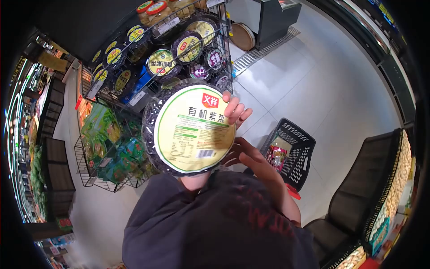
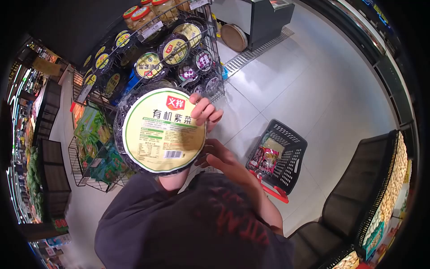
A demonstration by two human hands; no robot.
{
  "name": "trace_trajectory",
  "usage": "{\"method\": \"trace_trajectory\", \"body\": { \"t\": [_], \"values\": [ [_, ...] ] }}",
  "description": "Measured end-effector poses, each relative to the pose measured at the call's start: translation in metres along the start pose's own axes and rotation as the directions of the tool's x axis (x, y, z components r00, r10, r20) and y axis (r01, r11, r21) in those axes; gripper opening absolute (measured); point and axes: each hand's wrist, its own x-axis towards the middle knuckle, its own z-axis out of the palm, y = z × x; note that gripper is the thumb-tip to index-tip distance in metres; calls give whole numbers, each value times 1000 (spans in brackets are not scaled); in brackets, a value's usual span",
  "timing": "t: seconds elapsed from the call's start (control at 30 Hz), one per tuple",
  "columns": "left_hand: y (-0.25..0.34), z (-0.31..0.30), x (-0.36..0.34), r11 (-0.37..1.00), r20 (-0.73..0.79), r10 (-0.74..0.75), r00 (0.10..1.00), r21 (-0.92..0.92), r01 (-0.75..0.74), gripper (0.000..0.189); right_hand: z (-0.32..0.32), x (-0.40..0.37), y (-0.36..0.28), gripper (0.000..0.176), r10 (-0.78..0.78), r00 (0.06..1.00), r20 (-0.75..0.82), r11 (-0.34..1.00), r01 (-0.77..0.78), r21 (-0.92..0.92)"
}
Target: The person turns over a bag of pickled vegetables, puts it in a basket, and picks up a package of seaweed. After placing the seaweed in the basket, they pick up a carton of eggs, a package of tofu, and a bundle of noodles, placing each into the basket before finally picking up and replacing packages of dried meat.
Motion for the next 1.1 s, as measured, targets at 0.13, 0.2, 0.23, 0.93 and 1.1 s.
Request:
{"method": "trace_trajectory", "body": {
  "t": [0.13, 0.2, 0.23, 0.93, 1.1],
  "values": [
    [-42, -10, -13, 981, -44, -35, 998, 188, 43, 47, 3, -21, 21, 59, 43, 893, -448, 995, 4, 105],
    [-51, -7, -24, 963, -82, -88, 993, 246, 106, 55, 3, -34, 13, 58, -45, 862, -505, 993, 93, 71],
    [-51, 5, -35, 952, -317, -59, 947, 266, 149, 59, 3, -40, 3, 57, -134, 822, -554, 984, 175, 22],
    [-76, 78, 15, 532, -696, 133, 705, 651, 542, 51, -46, -96, -78, 36, -690, 333, -643, 724, 322, -610],
    [-84, 101, 52, 334, -594, 116, 796, 778, 532, 69, -41, -102, -108, 34, -753, 331, -569, 658, 413, -630]
  ]
}}
